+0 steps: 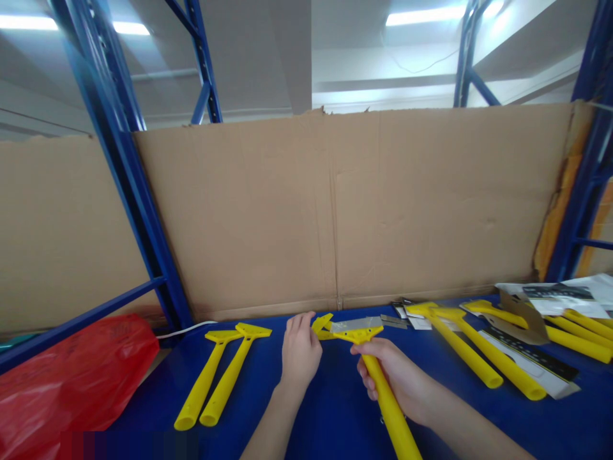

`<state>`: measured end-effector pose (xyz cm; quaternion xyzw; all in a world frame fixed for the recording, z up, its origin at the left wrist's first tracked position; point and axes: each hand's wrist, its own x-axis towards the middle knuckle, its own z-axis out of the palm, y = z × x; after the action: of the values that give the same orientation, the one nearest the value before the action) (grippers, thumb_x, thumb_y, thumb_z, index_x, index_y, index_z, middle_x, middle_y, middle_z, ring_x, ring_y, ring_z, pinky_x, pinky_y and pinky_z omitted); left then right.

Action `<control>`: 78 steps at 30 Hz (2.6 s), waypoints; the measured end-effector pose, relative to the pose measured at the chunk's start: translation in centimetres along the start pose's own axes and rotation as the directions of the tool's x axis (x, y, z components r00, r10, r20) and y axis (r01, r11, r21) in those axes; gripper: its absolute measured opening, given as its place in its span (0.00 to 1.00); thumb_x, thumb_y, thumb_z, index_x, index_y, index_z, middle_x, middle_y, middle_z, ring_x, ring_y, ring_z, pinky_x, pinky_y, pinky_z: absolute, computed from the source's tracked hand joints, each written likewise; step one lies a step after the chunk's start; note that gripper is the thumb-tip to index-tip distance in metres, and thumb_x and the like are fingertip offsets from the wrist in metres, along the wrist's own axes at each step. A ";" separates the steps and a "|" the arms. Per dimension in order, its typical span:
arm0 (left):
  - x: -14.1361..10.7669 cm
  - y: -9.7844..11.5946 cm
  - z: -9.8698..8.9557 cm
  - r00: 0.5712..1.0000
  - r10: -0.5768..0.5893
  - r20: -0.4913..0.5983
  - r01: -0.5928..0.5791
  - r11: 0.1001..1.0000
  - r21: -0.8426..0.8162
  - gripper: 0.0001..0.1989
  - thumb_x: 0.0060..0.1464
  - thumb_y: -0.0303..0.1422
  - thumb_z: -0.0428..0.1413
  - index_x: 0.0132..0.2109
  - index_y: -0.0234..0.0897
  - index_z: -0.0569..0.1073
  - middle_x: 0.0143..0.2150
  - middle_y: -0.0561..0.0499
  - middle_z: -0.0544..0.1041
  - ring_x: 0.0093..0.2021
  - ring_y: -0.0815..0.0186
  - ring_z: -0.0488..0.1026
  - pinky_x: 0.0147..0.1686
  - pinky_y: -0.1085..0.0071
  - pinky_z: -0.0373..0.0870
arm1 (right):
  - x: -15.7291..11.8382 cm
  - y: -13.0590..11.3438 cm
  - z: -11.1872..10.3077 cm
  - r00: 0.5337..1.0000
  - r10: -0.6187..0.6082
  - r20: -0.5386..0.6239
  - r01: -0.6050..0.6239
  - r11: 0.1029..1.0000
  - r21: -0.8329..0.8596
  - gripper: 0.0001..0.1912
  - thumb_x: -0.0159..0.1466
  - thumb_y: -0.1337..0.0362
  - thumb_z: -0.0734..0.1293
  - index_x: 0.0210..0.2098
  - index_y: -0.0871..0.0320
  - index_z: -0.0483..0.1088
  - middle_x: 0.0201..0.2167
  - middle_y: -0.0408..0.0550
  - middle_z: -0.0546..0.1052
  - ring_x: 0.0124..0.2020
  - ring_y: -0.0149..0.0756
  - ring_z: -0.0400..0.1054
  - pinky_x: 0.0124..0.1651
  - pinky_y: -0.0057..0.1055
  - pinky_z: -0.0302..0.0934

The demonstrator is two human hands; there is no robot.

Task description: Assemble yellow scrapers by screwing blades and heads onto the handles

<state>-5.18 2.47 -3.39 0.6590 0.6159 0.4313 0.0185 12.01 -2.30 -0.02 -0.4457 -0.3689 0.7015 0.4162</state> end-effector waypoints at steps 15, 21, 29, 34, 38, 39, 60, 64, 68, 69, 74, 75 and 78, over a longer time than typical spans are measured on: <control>0.1 0.6 -1.0 0.970 -0.025 0.240 -0.080 0.905 0.417 0.17 0.58 0.23 0.42 0.40 0.35 0.77 0.41 0.42 0.79 0.47 0.57 0.73 0.56 0.55 0.57 | 0.3 0.1 -0.1 1.000 0.009 0.004 -0.009 1.000 -0.026 0.04 0.56 0.67 0.61 0.32 0.56 0.60 0.12 0.36 0.67 0.12 0.26 0.56 0.15 0.23 0.51; 1.0 -0.1 -1.2 0.974 -0.227 -0.013 0.227 0.973 0.044 0.12 0.56 0.26 0.49 0.44 0.36 0.74 0.37 0.44 0.80 0.39 0.59 0.77 0.42 0.66 0.69 | 0.0 -0.1 0.1 1.000 0.004 -0.016 -0.004 1.000 -0.028 0.05 0.56 0.67 0.62 0.32 0.56 0.59 0.13 0.36 0.67 0.11 0.25 0.56 0.15 0.22 0.50; 1.9 0.2 -2.0 0.783 -0.574 0.239 0.438 0.236 -0.867 0.11 0.51 0.16 0.52 0.40 0.30 0.72 0.28 0.48 0.78 0.28 0.68 0.77 0.33 0.71 0.76 | -0.1 0.0 0.0 1.000 -0.007 -0.016 0.007 1.000 -0.023 0.05 0.55 0.65 0.61 0.32 0.56 0.60 0.13 0.36 0.67 0.12 0.26 0.56 0.16 0.23 0.51; 2.3 0.3 -2.3 0.802 -0.521 0.291 0.416 0.139 -0.899 0.15 0.47 0.12 0.56 0.41 0.30 0.74 0.34 0.45 0.80 0.35 0.70 0.78 0.40 0.76 0.74 | 0.1 0.2 -0.1 1.000 -0.003 -0.001 0.003 0.999 -0.032 0.06 0.55 0.64 0.62 0.32 0.56 0.60 0.13 0.36 0.67 0.12 0.26 0.56 0.16 0.23 0.50; 2.3 0.6 -2.2 0.822 -0.515 0.241 0.383 0.187 -0.905 0.14 0.48 0.14 0.56 0.41 0.29 0.74 0.33 0.45 0.80 0.35 0.70 0.78 0.40 0.76 0.74 | 0.1 0.1 -0.1 1.000 0.002 -0.002 -0.002 0.999 -0.038 0.06 0.55 0.65 0.62 0.32 0.56 0.60 0.13 0.36 0.67 0.12 0.25 0.56 0.16 0.23 0.50; 2.2 0.6 -2.2 0.829 -0.516 0.216 0.364 0.205 -0.908 0.12 0.49 0.15 0.57 0.40 0.29 0.74 0.32 0.46 0.80 0.34 0.70 0.78 0.39 0.76 0.74 | 0.1 0.1 -0.1 1.000 0.003 0.001 -0.003 0.999 -0.038 0.06 0.55 0.65 0.62 0.32 0.56 0.60 0.13 0.36 0.67 0.12 0.25 0.56 0.16 0.23 0.50; 1.8 3.3 -3.0 0.909 -0.412 -0.064 0.143 0.451 -0.881 0.23 0.47 0.49 0.57 0.42 0.40 0.59 0.24 0.56 0.74 0.21 0.67 0.74 0.22 0.72 0.71 | 0.0 0.3 0.2 1.000 0.004 -0.002 -0.004 0.999 -0.038 0.07 0.53 0.64 0.62 0.32 0.55 0.60 0.14 0.37 0.67 0.12 0.26 0.56 0.17 0.23 0.50; 1.5 3.6 -3.5 0.875 -0.467 -0.131 0.183 0.568 -0.802 0.27 0.48 0.52 0.54 0.49 0.38 0.65 0.18 0.60 0.70 0.11 0.72 0.63 0.10 0.80 0.57 | 0.1 0.4 0.3 1.000 0.009 0.003 -0.009 0.999 -0.052 0.06 0.54 0.65 0.62 0.32 0.56 0.60 0.14 0.36 0.67 0.13 0.26 0.56 0.16 0.23 0.51; 1.4 3.8 -3.5 0.873 -0.471 -0.129 0.225 0.622 -0.749 0.31 0.47 0.53 0.54 0.49 0.32 0.68 0.14 0.61 0.66 0.09 0.75 0.57 0.09 0.80 0.51 | 0.0 0.5 0.2 1.000 0.004 0.005 -0.004 0.999 -0.053 0.06 0.54 0.64 0.63 0.31 0.56 0.60 0.14 0.37 0.67 0.13 0.26 0.56 0.16 0.22 0.51; 1.4 3.9 -3.5 0.882 -0.459 -0.109 0.227 0.615 -0.755 0.31 0.46 0.52 0.55 0.49 0.31 0.68 0.14 0.60 0.66 0.09 0.75 0.57 0.09 0.80 0.51 | 0.0 0.5 0.3 1.000 0.005 0.004 -0.005 0.999 -0.051 0.06 0.54 0.65 0.63 0.31 0.56 0.60 0.14 0.37 0.67 0.12 0.26 0.56 0.16 0.22 0.51; 1.3 5.0 -3.4 0.960 -0.281 -0.004 0.157 0.547 -0.822 0.25 0.43 0.46 0.59 0.45 0.36 0.66 0.21 0.56 0.73 0.16 0.73 0.65 0.14 0.80 0.59 | -0.1 0.4 0.4 1.000 0.001 -0.006 -0.002 0.998 -0.058 0.06 0.53 0.65 0.62 0.32 0.56 0.60 0.14 0.37 0.66 0.12 0.26 0.56 0.16 0.22 0.50; 1.2 5.2 -3.4 0.967 -0.254 0.014 0.155 0.545 -0.824 0.23 0.43 0.45 0.60 0.42 0.37 0.66 0.22 0.55 0.74 0.17 0.72 0.68 0.16 0.80 0.61 | -0.1 0.4 0.4 1.000 0.002 -0.005 -0.002 0.998 -0.056 0.06 0.53 0.65 0.62 0.32 0.55 0.60 0.14 0.37 0.66 0.12 0.26 0.56 0.16 0.22 0.50; 1.0 5.7 -3.1 0.973 -0.213 0.093 0.198 0.552 -0.810 0.17 0.41 0.43 0.62 0.33 0.36 0.67 0.22 0.52 0.76 0.24 0.65 0.75 0.22 0.76 0.67 | -0.2 0.5 0.4 1.000 0.009 0.000 -0.009 0.999 -0.052 0.07 0.54 0.65 0.62 0.32 0.55 0.60 0.14 0.36 0.66 0.13 0.26 0.57 0.16 0.22 0.51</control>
<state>-2.62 0.42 2.25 0.4968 0.4215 0.6656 0.3640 11.52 -2.71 -0.24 -0.4580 -0.3848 0.6936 0.4014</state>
